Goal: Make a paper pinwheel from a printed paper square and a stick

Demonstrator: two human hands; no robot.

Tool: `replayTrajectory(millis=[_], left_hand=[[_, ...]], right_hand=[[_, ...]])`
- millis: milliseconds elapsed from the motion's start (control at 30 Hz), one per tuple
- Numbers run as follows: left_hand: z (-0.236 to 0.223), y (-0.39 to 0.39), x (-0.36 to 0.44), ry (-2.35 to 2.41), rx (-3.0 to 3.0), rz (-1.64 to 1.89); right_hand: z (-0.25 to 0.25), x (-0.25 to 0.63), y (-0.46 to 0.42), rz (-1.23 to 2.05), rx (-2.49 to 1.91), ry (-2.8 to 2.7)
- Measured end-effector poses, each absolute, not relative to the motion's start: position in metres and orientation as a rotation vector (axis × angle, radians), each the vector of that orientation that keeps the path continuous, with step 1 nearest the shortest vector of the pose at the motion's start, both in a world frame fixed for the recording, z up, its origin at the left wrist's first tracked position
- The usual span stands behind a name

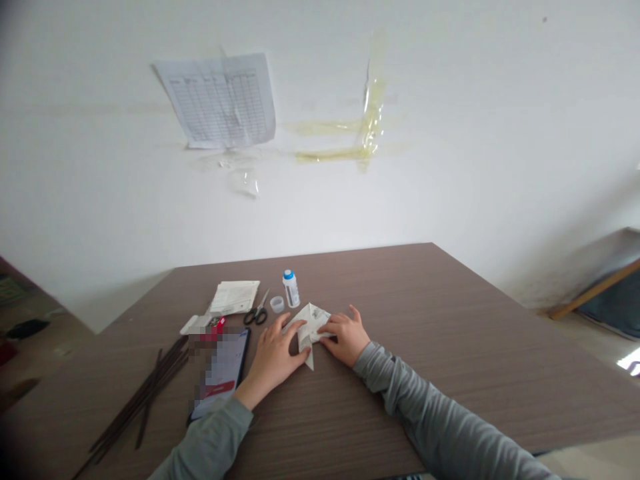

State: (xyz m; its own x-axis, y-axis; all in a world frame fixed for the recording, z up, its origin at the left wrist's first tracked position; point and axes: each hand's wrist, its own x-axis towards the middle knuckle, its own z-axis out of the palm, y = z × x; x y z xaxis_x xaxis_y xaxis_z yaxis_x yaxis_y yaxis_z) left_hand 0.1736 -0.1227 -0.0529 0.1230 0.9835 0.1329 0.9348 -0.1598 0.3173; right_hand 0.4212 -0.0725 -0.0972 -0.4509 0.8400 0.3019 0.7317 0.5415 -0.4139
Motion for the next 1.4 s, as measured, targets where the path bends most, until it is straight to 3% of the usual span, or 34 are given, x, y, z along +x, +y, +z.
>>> replayTrajectory(millis=[400, 633, 1067, 1400], left_hand=[[-0.082, -0.109, 0.153, 1.902, 2.289, 0.653], [-0.081, -0.11, 0.15, 1.885, 2.302, 0.59], [-0.089, -0.107, 0.147, 1.797, 2.273, 0.529], [-0.109, -0.097, 0.142, 1.674, 2.378, 0.949]], right_hand=[[-0.104, 0.429, -0.068, 0.261, -1.112, -2.255], [-0.102, 0.436, -0.059, 0.168, -1.141, -2.193], [-0.095, 0.438, -0.061, 0.383, -1.194, -2.446], [-0.088, 0.437, -0.068, 0.255, -1.236, -2.48]])
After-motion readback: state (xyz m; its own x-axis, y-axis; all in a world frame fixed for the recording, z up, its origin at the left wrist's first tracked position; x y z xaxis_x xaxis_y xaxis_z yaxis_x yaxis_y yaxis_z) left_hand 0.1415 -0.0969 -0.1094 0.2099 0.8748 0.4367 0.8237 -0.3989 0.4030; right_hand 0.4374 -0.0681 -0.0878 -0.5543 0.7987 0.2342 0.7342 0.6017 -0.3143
